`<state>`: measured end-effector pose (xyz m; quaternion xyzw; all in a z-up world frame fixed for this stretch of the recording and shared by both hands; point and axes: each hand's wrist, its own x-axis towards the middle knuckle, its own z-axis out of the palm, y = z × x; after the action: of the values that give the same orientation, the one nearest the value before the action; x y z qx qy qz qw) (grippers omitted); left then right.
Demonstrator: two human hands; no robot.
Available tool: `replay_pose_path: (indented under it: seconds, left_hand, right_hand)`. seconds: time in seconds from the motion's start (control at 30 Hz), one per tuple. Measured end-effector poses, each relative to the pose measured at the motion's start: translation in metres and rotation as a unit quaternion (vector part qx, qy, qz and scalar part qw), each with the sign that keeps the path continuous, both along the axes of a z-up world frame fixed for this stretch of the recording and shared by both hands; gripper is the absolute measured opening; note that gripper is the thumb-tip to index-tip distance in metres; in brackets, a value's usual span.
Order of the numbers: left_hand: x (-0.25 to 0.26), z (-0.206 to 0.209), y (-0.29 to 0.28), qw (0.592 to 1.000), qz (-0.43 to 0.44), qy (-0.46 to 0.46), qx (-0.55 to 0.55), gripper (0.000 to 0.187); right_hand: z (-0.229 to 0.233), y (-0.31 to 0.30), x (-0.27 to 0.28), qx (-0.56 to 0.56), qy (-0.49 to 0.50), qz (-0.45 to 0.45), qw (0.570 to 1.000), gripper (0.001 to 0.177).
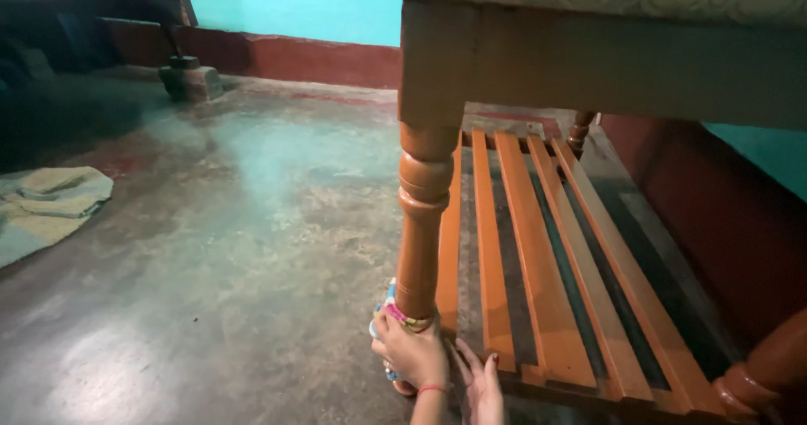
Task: The person sprays a wooden table with a cleaning solution and wipes the tabletop, legs, and lower shelf with a cloth. The person then places the spray bottle on a wall shelf and continues wiping the table surface.
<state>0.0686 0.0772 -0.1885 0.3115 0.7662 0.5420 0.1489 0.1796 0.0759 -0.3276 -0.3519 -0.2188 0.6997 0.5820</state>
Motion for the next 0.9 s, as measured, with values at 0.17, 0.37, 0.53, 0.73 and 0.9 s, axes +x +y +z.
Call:
replay_pose_path:
  seconds: [0.17,0.37,0.53,0.73,0.9]
  left_hand:
    - [0.025,-0.011,-0.002,0.996,0.027,0.081,0.017,0.08]
    - [0.038,-0.043,-0.019,0.988,-0.005,0.152,0.04,0.067]
    - [0.042,-0.111,-0.015,0.941,-0.018,0.273,0.198,0.054]
    - [0.012,-0.171,0.01,0.948,0.011,0.13,0.289,0.059]
    - [0.037,-0.172,0.029,0.957,0.002,0.182,0.228,0.051]
  right_hand:
    - [-0.014,0.012,0.01,0.079,-0.051,0.018,0.995,0.085]
    - [-0.02,0.033,0.03,0.1,-0.234,-0.015,0.967,0.082]
    - [-0.024,0.039,0.013,0.144,-0.261,-0.02,0.954,0.081]
    - [-0.001,0.017,0.009,0.146,-0.34,-0.021,0.929,0.078]
    - [0.022,0.013,0.008,0.18,-0.443,0.006,0.878,0.075]
